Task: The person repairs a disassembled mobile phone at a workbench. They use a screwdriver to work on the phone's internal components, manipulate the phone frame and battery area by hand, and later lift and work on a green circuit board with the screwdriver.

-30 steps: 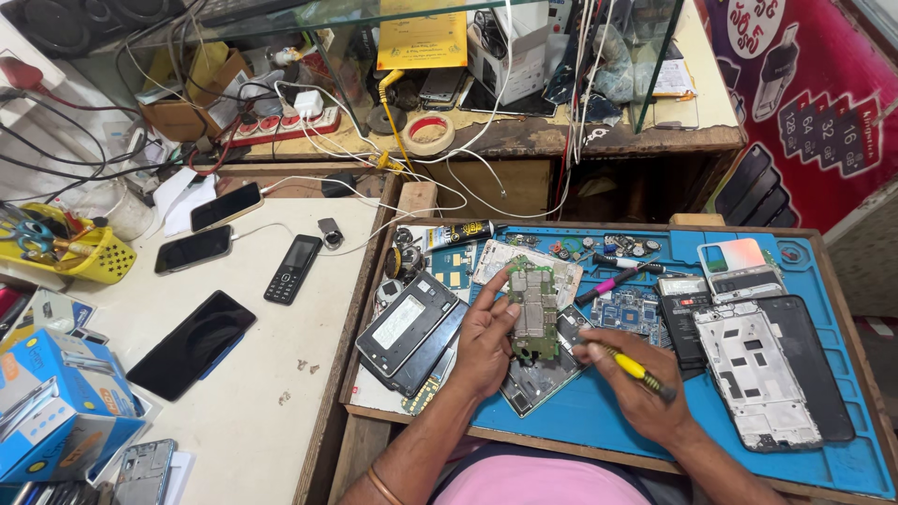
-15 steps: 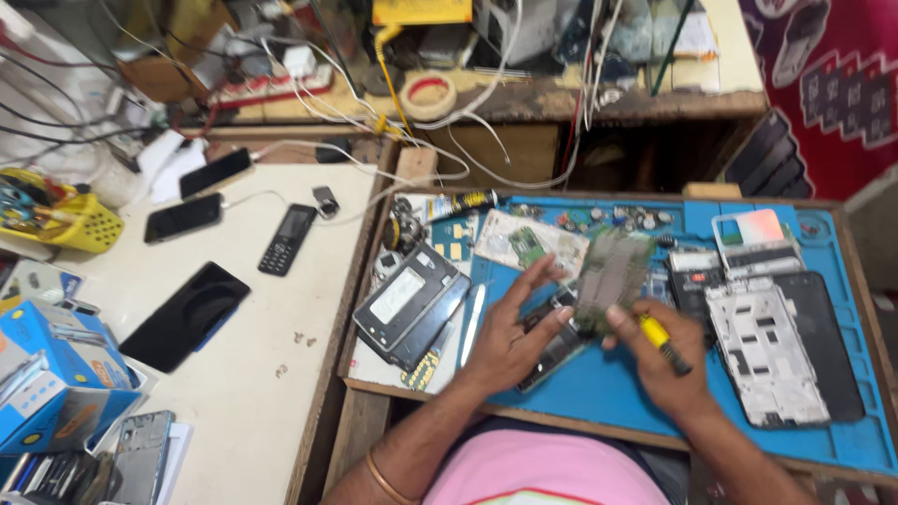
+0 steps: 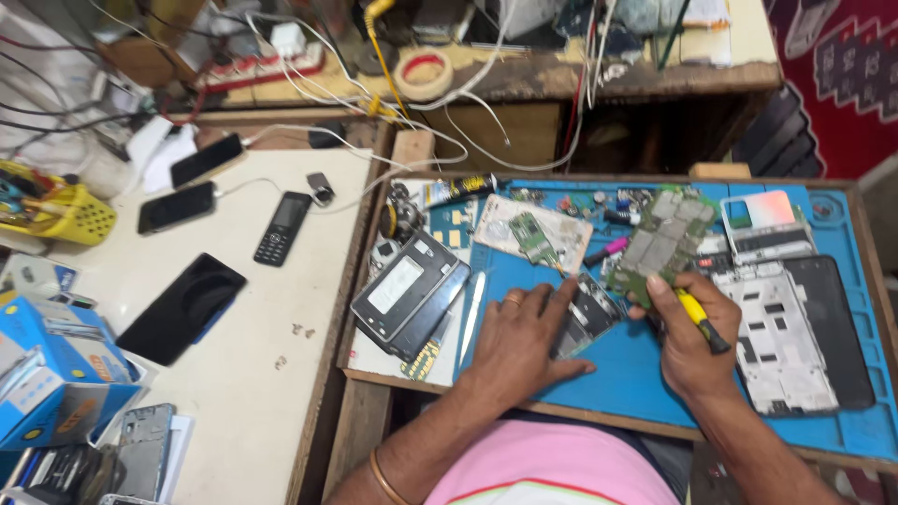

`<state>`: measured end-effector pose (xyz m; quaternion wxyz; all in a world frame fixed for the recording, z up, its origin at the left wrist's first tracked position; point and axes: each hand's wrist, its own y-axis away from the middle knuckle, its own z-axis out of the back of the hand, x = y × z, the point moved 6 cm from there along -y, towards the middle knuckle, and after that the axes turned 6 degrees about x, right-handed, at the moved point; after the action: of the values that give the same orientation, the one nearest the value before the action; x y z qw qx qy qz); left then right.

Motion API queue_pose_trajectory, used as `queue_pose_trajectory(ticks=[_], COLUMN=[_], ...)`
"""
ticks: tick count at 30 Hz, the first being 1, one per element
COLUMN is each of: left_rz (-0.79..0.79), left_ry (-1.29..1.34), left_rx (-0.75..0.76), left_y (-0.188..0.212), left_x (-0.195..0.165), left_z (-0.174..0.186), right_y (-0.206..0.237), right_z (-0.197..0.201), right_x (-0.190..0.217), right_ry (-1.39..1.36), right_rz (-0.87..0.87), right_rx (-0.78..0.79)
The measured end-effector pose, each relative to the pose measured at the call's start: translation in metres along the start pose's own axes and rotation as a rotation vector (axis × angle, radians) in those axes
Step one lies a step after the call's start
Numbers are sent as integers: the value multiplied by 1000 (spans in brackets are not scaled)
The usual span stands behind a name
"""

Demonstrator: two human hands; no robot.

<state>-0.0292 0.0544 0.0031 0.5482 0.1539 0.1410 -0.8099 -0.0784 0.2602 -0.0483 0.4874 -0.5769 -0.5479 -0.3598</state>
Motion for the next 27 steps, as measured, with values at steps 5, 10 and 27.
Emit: queue_pose_trajectory(ticks=[5, 10, 27], left_rz=[11, 40, 223], left_ry=[-13, 87, -107], left_rx=[-31, -96, -131], left_y=[-1, 4, 34], left_x=[1, 10, 64], left_z=[6, 15, 16], right_y=[-2, -2, 5], right_z=[-3, -5, -11], right_x=[2, 4, 11], right_ry=[6, 44, 103], right_rz=[33, 63, 76], right_rx=[8, 28, 83])
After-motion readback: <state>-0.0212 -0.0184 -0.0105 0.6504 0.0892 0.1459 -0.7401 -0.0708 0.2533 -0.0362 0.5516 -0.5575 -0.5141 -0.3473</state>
